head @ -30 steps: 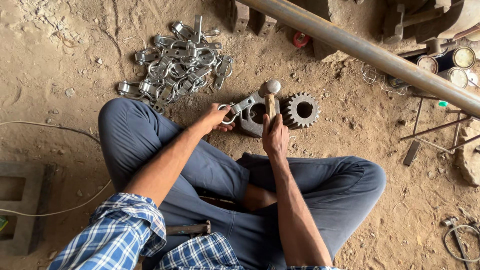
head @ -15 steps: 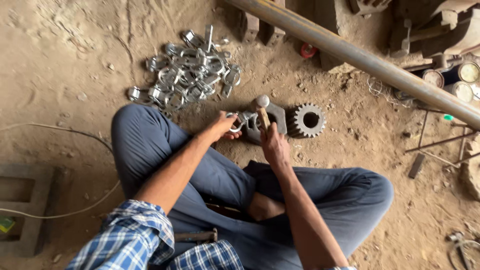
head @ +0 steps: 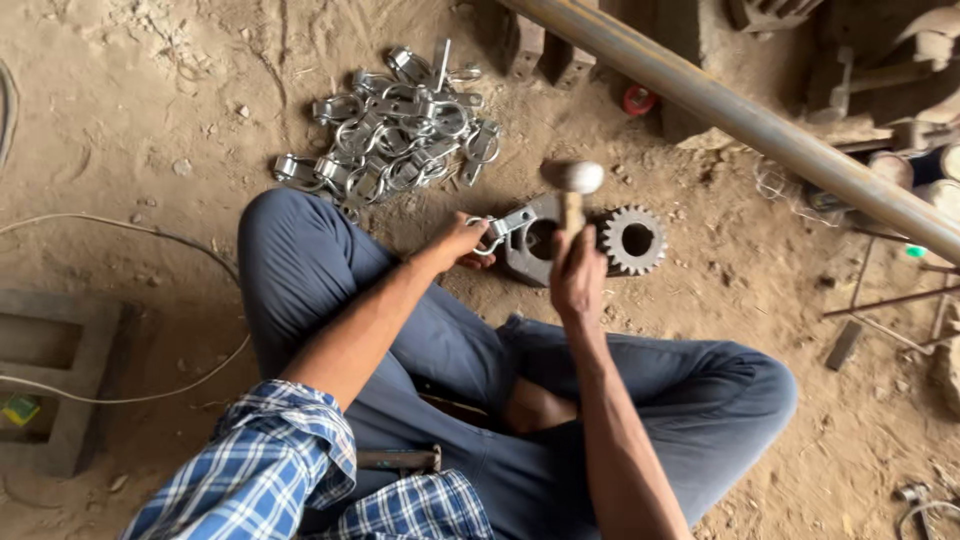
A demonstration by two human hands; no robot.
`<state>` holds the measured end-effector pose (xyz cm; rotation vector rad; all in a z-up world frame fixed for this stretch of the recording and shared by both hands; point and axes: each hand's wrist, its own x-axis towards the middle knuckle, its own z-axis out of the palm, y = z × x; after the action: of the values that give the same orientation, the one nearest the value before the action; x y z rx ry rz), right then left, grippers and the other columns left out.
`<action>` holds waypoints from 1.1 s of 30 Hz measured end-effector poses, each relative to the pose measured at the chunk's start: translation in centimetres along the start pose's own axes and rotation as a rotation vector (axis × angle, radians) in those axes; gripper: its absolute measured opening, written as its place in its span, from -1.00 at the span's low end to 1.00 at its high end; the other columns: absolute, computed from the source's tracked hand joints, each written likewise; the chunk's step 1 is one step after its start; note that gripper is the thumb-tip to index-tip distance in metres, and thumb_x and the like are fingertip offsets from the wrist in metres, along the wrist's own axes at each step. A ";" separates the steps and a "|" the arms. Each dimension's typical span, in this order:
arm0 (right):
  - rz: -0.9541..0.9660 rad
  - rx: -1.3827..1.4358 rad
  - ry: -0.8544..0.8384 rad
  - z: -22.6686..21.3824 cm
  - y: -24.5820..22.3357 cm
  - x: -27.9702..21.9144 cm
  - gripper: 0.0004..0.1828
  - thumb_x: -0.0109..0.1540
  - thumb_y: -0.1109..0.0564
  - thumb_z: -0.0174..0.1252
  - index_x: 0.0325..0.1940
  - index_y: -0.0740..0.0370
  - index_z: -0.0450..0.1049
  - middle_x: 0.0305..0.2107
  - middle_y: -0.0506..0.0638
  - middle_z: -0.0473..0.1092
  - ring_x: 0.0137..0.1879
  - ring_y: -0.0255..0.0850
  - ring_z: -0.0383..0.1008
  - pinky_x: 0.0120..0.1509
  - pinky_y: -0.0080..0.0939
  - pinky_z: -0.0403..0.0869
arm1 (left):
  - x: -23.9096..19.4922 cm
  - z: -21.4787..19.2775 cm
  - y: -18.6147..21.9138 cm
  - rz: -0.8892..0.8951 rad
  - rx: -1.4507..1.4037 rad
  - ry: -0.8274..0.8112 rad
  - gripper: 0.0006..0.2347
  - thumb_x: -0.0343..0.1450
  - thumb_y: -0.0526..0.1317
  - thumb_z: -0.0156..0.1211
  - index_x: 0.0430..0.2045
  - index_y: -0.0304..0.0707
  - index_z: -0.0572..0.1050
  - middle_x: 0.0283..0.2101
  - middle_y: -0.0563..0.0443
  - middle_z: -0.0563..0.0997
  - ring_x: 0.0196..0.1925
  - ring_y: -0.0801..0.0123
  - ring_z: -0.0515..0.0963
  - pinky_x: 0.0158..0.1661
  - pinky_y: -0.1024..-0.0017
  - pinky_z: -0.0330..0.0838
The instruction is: The person uses a hammer to drive pins into metal components while sitting on the ground.
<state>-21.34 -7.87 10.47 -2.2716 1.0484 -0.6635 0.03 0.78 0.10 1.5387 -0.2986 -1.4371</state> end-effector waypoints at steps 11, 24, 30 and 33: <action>-0.143 -0.315 -0.120 -0.1 3.0 -0.6 -0.62 0.43 -0.10 0.05 -0.07 0.30 0.27 -0.57 0.41 0.39 -0.50 0.30 0.43 -0.54 0.22 0.39 | 4.6 -0.1 -1.3 -0.007 -0.015 -0.044 -0.48 0.61 0.02 -0.19 0.31 -0.33 -0.16 -0.46 -0.40 0.63 -0.60 0.12 0.64 -0.66 0.30 0.49; -0.108 -0.137 0.067 -2.3 -0.4 0.7 -0.63 0.53 -0.08 -0.11 -0.02 0.33 0.23 -0.66 0.06 0.32 -0.67 -0.18 0.22 -0.64 -0.11 0.22 | -0.3 0.2 0.4 -0.076 0.005 -0.006 -0.51 0.61 -0.03 -0.17 0.23 -0.60 0.07 -0.36 -0.44 0.68 -0.58 0.19 0.70 -0.62 0.38 0.61; 0.020 -0.146 -0.239 -0.6 1.0 -0.9 -0.64 0.48 -0.05 -0.11 -0.05 0.37 0.22 -0.60 0.16 0.39 -0.71 -0.15 0.35 -0.71 -0.13 0.35 | -1.1 0.8 1.0 -0.080 0.061 0.002 -0.58 0.61 -0.04 -0.21 0.01 -0.61 0.34 -0.43 -0.40 0.67 -0.58 0.18 0.67 -0.64 0.38 0.56; -0.012 -0.215 -0.243 0.8 2.1 -1.2 -0.64 0.47 -0.06 -0.05 -0.11 0.34 0.24 -0.59 0.23 0.39 -0.66 -0.08 0.39 -0.70 -0.04 0.40 | -0.5 0.6 0.9 -0.090 0.067 -0.011 -0.59 0.61 -0.05 -0.21 0.08 -0.57 0.26 -0.41 -0.38 0.68 -0.56 0.19 0.69 -0.62 0.40 0.57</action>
<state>-22.62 -7.81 8.23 -2.4683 1.0284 -0.2797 -0.30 0.42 1.23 1.6160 -0.2902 -1.5194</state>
